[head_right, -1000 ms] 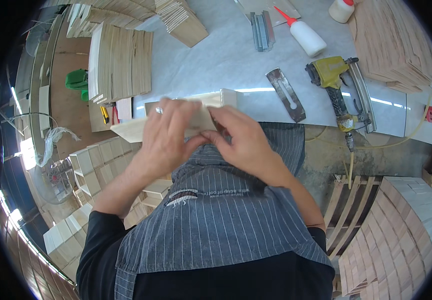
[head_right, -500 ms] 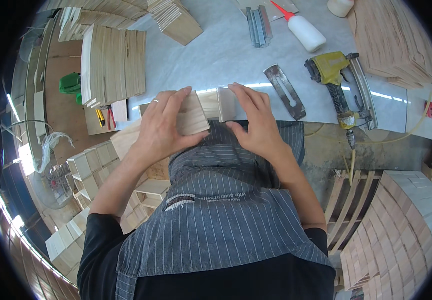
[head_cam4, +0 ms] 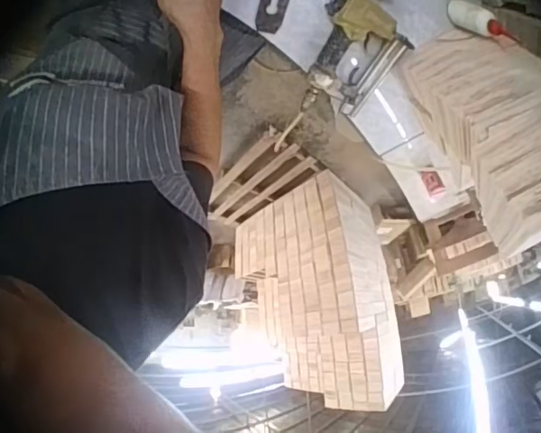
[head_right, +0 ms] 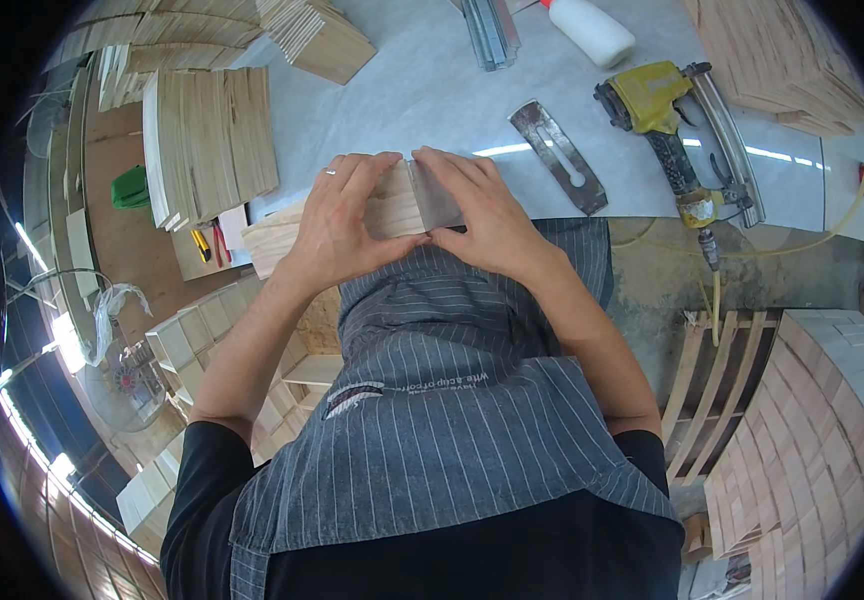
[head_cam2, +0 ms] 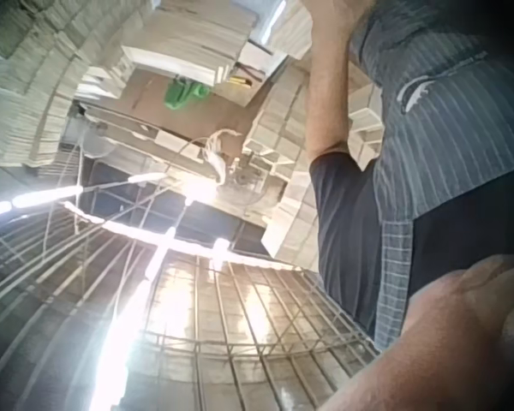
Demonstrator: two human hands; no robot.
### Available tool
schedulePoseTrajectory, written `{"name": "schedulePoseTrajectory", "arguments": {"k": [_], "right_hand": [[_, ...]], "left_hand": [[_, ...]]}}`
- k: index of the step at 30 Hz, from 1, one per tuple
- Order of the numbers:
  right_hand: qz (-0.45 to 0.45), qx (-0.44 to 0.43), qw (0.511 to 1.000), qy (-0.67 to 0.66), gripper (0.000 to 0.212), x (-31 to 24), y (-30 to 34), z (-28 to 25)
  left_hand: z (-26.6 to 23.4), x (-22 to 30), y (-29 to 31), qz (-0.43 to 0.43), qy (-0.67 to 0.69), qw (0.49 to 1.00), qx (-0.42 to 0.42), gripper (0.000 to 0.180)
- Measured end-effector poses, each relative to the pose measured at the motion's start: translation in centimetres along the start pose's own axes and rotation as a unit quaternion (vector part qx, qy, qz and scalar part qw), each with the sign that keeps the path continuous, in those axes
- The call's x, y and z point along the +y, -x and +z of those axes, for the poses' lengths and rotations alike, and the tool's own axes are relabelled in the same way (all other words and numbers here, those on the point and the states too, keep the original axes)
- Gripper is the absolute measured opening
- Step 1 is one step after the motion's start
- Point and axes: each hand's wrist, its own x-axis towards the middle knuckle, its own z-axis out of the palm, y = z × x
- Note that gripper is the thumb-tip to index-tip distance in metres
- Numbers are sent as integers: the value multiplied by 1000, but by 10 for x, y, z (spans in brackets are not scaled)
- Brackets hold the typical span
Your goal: Assemble small wooden boxes using wood glue and a pneumatic nail gun.
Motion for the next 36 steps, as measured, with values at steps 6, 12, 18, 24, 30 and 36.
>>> {"name": "schedulePoseTrajectory", "arguments": {"k": [6,12,18,24,30,36], "right_hand": [[-2,-2,1000,-12,91,-1,-1,-1],[-9,1,1000,-1,89,2,-1,0],[-11,3,1000,1,88,2,-1,0],[-8,5,1000,-5,86,4,-1,1],[0,6,1000,-7,85,2,-1,0],[-5,10,1000,-9,85,1,-1,0]], "left_hand": [[5,-5,0,-9,16,1000,-17,81],[6,-5,-1,-2,15,1000,-18,81],[7,-7,-2,12,21,1000,-11,81],[6,-11,-3,24,34,999,-11,82],[9,-13,-3,31,45,998,1,81],[11,-14,-1,17,54,998,2,81]]}}
